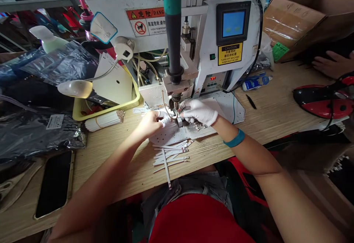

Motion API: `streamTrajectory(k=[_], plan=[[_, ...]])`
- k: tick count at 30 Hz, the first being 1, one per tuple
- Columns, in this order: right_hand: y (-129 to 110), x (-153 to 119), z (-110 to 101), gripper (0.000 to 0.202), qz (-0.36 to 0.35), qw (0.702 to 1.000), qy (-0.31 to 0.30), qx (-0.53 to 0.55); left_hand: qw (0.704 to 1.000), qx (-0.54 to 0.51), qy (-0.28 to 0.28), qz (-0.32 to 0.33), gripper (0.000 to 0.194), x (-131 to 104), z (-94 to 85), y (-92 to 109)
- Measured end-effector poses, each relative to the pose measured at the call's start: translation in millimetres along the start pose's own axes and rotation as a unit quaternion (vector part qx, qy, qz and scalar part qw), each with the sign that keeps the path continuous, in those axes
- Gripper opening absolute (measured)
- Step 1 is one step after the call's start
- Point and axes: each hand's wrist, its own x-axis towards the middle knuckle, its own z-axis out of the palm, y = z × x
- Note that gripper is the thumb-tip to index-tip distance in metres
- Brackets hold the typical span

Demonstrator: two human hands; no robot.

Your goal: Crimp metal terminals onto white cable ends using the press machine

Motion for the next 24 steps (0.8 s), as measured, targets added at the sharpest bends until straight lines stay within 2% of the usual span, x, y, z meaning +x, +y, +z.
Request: streamTrajectory(k=[10, 24], plan=[[3, 0, 5, 0.015, -0.02, 0.999, 0.028, -0.003, 1.0, -0.019, 0.0, -0.01, 0.015, 2, 0.4, 10], [0, 1, 6, 0.017, -0.033, 0.999, 0.028, 0.003, 0.999, 0.009, -0.002, -0.041, 0.016, 5, -2.5, 8]])
